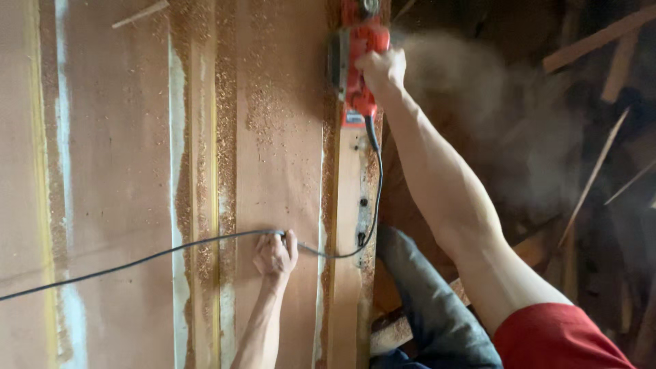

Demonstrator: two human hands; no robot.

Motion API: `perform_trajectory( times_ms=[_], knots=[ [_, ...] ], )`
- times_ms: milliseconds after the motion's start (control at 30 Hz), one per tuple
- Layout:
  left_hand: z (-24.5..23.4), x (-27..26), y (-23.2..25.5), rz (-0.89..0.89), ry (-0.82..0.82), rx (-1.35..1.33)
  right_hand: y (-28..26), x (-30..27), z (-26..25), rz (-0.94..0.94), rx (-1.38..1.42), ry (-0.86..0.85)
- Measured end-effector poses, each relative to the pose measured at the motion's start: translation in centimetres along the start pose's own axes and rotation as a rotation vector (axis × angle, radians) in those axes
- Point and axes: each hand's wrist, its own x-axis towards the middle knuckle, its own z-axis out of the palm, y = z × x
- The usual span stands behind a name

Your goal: The person uses a red electric sander to smooth the surface of a large wooden door panel. They move the sander across the flat surfaces and along the raised frame edges, generating sawdust as they work.

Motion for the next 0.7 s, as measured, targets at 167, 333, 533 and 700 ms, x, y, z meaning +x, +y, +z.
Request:
perform_trajectory(
  times_ms=[167,333,533,700],
  knots=[
    [6.0,8.0,0.5,0.025,0.032,-0.154,-2.1,2.5,0.0,-0.095,-0.068,0.015],
    [9.9,17.3,2.0,0.009,-0.24,0.408,-5.1,5.3,0.4,-0.027,-0.07,-0.059],
    [8.2,17.9,2.5,0.047,-0.179,0.146,-5.9,8.3,1.1,-0.002,0.05,-0.101],
    [8.0,17.1,2.4,0.078,-0.098,0.086,-5.2,9.7,1.4,0.038,0.166,-0.133]
  ],
)
